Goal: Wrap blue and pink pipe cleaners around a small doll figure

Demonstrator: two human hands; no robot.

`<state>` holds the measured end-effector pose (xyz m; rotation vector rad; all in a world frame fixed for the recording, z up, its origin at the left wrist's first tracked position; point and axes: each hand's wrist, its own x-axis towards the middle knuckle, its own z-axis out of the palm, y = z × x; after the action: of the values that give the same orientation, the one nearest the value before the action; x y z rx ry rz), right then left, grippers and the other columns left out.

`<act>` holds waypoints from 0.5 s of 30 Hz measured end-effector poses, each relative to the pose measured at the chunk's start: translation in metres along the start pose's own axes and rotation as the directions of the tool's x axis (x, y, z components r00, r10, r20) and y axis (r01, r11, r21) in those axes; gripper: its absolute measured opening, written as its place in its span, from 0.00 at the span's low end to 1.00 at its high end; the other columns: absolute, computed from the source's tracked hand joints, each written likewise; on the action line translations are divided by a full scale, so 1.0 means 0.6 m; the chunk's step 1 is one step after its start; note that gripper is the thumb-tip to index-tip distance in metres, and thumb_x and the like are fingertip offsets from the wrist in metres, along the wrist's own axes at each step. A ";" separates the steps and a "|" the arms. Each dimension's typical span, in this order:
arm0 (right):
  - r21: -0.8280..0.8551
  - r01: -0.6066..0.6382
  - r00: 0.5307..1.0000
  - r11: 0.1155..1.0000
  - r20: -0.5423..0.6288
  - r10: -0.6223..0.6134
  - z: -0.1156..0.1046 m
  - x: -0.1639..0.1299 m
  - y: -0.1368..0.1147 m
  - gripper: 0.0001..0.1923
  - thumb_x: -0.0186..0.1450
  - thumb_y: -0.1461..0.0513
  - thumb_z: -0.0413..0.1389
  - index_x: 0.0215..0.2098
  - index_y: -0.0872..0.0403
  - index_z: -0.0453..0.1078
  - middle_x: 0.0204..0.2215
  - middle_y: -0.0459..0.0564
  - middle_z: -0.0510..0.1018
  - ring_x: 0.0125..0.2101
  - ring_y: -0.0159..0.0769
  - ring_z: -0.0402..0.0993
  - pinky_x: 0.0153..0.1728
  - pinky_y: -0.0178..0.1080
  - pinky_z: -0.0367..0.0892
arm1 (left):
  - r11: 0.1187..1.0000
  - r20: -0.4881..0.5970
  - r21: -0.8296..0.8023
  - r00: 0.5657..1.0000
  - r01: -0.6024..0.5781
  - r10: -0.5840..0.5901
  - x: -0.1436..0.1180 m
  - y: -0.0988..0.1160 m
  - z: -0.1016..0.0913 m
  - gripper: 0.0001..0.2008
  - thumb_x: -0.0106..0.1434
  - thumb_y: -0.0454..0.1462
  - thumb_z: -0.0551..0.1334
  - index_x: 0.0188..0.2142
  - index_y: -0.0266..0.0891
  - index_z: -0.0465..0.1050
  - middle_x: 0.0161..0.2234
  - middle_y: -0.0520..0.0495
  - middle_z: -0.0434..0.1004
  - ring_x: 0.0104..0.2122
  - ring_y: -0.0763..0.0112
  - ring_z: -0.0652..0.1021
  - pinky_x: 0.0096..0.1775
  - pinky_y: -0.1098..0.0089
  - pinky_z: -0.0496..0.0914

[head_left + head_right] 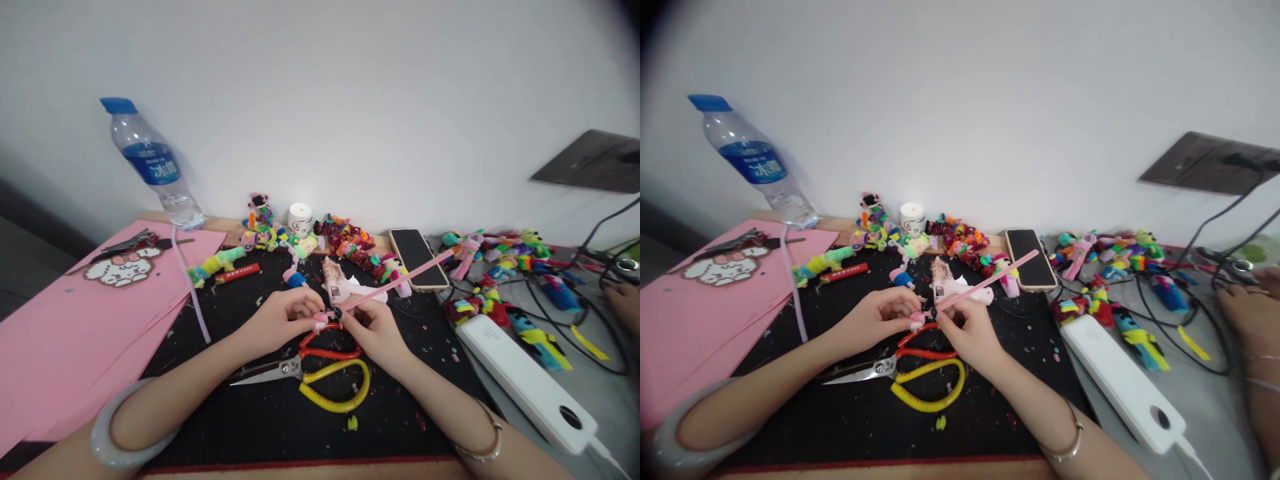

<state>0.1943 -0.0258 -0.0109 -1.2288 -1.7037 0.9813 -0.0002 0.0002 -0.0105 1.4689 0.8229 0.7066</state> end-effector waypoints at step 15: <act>-0.345 0.091 0.984 0.934 -0.114 -0.138 -0.022 0.006 -0.009 0.11 0.64 0.64 0.47 0.24 0.54 0.64 0.21 0.45 0.67 0.23 0.31 0.62 0.26 0.34 0.57 | 0.986 -0.220 -0.161 0.975 -0.037 0.001 0.007 0.006 -0.009 0.09 0.52 0.38 0.66 0.30 0.35 0.72 0.29 0.48 0.78 0.29 0.71 0.77 0.37 0.68 0.72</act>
<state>0.2037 -0.0220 -0.0002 -1.3611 -1.8617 0.5328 -0.0018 0.0064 -0.0068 1.2662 0.8972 0.9417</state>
